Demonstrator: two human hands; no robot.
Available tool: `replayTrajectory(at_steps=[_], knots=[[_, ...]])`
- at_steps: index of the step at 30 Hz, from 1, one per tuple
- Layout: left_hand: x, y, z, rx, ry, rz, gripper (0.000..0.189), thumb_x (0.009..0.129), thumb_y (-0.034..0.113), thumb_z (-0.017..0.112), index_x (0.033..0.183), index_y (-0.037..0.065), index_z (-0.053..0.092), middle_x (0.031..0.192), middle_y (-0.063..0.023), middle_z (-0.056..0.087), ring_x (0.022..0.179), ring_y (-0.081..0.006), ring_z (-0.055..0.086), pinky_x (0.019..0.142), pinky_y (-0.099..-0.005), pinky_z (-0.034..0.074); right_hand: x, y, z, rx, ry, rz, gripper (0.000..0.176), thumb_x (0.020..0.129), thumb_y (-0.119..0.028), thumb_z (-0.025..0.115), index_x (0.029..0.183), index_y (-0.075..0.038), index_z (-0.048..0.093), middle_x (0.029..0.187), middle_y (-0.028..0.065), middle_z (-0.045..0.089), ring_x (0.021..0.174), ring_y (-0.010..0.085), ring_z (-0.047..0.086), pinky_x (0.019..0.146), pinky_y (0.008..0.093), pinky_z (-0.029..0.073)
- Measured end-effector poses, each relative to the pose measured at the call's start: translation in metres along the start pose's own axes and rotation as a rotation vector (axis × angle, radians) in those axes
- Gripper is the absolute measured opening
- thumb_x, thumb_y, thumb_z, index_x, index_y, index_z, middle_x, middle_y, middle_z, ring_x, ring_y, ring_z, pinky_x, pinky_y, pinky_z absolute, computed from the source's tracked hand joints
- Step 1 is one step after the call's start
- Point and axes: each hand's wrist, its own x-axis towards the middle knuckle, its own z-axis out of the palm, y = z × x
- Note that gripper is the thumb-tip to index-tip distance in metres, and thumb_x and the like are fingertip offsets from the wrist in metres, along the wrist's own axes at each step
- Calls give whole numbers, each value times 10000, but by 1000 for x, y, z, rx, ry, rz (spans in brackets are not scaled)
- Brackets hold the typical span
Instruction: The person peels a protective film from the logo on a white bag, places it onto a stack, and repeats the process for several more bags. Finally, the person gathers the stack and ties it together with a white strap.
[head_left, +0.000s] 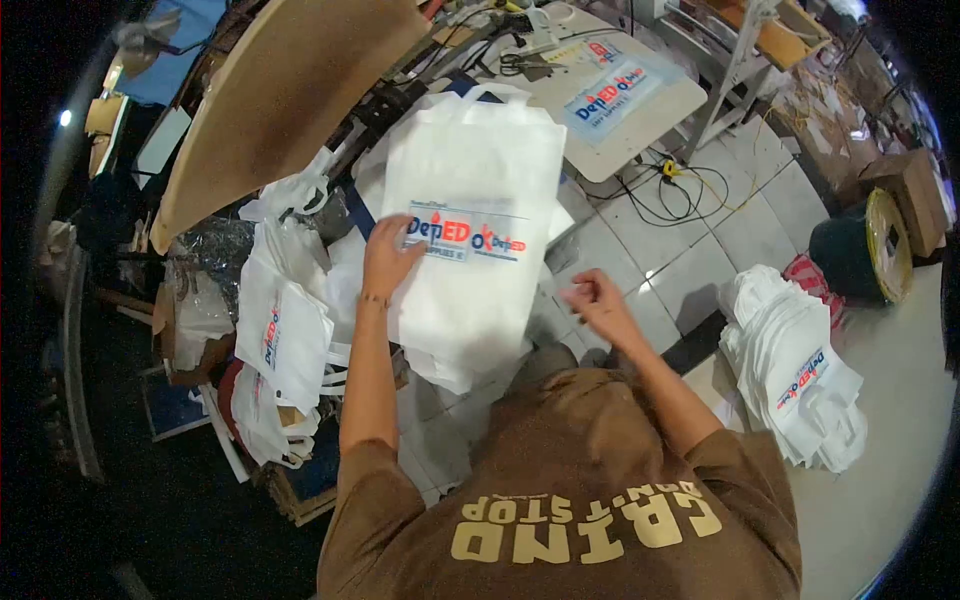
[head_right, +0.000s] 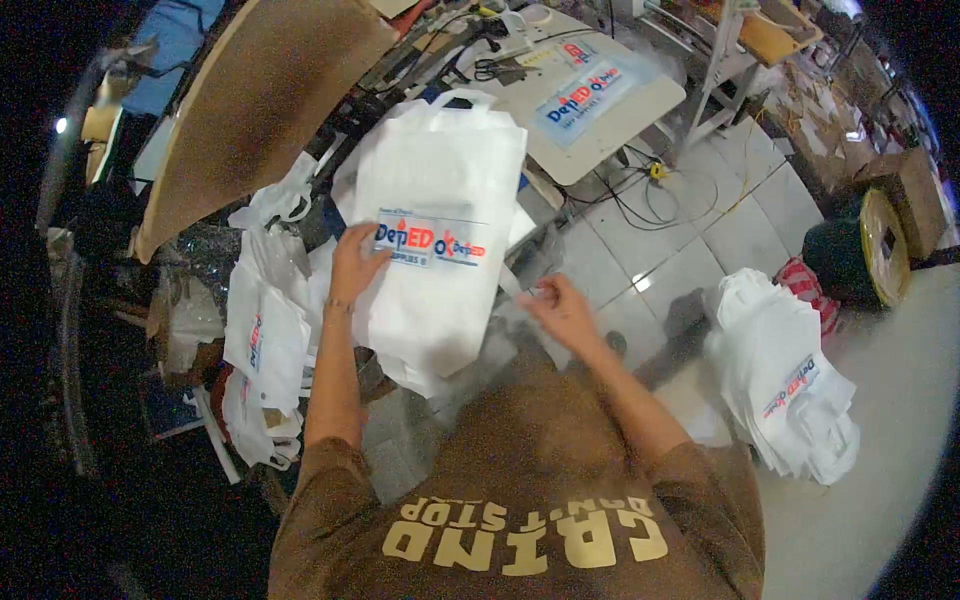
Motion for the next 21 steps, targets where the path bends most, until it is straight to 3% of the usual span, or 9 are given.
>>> replayTrajectory(at_steps=[1, 2, 4, 5, 9, 14, 21], knots=[[16, -16, 6, 82, 38, 144, 642, 652, 199, 866, 1220, 3, 642, 1297, -204, 572, 1164, -331, 574, 1000, -388, 459, 6, -4, 27, -74, -9, 0, 467, 850, -306, 788, 1108, 4, 553, 883, 55, 626, 770, 106, 557, 672, 262, 476], [29, -20, 5, 74, 46, 150, 642, 652, 199, 866, 1220, 3, 642, 1297, -204, 572, 1164, -331, 574, 1000, -388, 459, 8, -12, 46, -83, -3, -7, 467, 850, -306, 788, 1108, 4, 553, 883, 55, 626, 770, 106, 557, 672, 262, 476], [47, -24, 0, 169, -151, 83, 864, 552, 263, 928, 1317, 40, 593, 1367, -219, 486, 1246, -370, 494, 1059, -409, 415, 5, -23, 74, 21, 106, -53, 513, 835, -231, 806, 1133, 43, 492, 814, 39, 583, 681, 89, 533, 567, 245, 458], [54, -27, -3, 110, -207, 48, 937, 486, 326, 957, 1317, 87, 599, 1326, -216, 478, 1227, -399, 480, 1041, -434, 423, 5, -28, 79, 66, 90, -51, 441, 833, -186, 803, 1074, 32, 505, 798, 16, 559, 695, 80, 515, 586, 240, 443], [63, -35, -8, 81, -253, 104, 890, 493, 352, 951, 1287, 120, 624, 1238, -192, 502, 1172, -394, 491, 1012, -446, 432, 4, -20, 84, 76, 104, -16, 334, 838, -122, 782, 1026, 5, 537, 833, 15, 593, 736, 78, 530, 656, 235, 440], [66, -41, -8, 190, -158, 243, 763, 505, 347, 937, 1186, 129, 671, 1197, -163, 518, 1116, -363, 498, 977, -430, 439, 1, -6, 88, 94, 191, -54, 281, 840, -77, 768, 997, -4, 546, 838, 25, 617, 750, 85, 554, 671, 232, 448], [58, -28, -4, 58, -238, 268, 738, 475, 262, 946, 1131, 71, 668, 1164, -131, 541, 1115, -350, 503, 990, -426, 441, -2, -19, 80, 148, 263, 30, 249, 822, -134, 807, 867, -37, 583, 733, -24, 579, 645, 54, 522, 574, 214, 430]])
